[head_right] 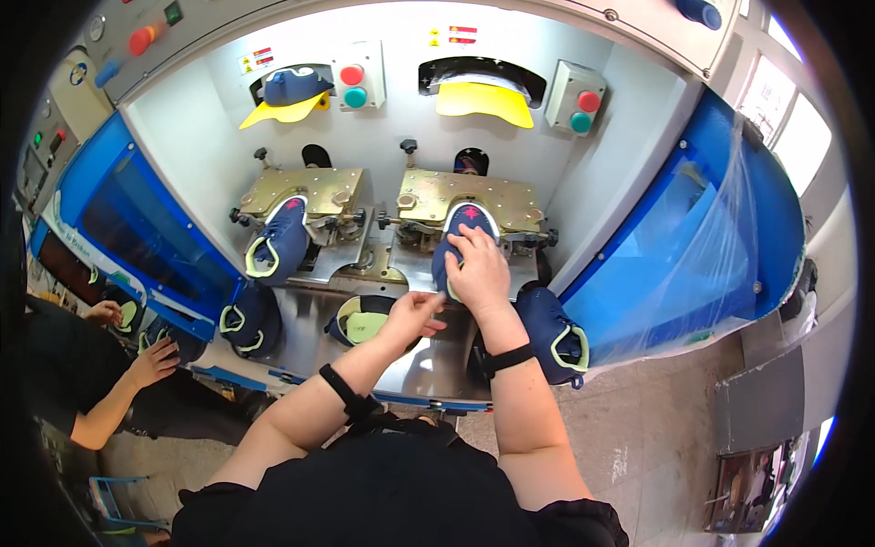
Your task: Operates a shoe molding and heat-setting machine by placing shoe uppers onto molds and activating the machine cycles.
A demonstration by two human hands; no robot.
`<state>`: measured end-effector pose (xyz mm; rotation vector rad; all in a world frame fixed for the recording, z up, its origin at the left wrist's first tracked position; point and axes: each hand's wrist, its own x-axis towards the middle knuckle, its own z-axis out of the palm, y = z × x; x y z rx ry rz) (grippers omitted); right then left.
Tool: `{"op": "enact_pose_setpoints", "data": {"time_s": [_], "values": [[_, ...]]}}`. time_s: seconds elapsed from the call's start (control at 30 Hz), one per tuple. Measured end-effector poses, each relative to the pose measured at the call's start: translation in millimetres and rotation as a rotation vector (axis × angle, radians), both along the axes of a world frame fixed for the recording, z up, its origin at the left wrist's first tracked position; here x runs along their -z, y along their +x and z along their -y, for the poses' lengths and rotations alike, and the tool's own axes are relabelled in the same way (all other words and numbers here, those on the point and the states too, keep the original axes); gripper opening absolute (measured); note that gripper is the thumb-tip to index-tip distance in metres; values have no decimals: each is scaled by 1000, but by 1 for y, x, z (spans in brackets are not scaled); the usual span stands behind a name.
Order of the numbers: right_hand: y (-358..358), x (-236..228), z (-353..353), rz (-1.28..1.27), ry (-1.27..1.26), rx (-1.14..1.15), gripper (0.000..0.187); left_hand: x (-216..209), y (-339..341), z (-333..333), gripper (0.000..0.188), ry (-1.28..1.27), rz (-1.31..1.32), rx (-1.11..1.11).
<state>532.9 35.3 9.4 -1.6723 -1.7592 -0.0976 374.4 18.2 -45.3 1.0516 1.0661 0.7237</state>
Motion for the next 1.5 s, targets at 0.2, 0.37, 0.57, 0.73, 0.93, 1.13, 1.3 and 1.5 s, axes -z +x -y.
{"op": "enact_pose_setpoints", "data": {"time_s": [0.2, 0.37, 0.57, 0.73, 0.93, 1.13, 1.3, 1.5], "values": [[0, 9, -1, 23, 47, -5, 32, 72, -92, 31, 45, 1079, -1538, 219], [-11, -5, 14, 42, 77, 16, 35, 80, -135, 41, 31, 898, -1360, 252], [-49, 1, 101, -104, 359, -396, 37, 7, -151, 65, 25, 71, 227, -158], [-96, 18, 126, -193, 243, -631, 42, -40, -148, 72, 30, -97, 712, -104], [-58, -71, 78, -196, 570, -323, 31, -65, -146, 70, 53, 49, 670, 5], [-2, -167, -22, -68, 629, 41, 17, -55, -153, 72, 43, -11, 634, -38], [32, -186, -105, -116, 573, -2, 26, -50, -170, 73, 39, -5, 593, -105], [69, -128, -128, -333, 870, 284, 35, -40, -192, 78, 35, -69, 553, -214]]}}
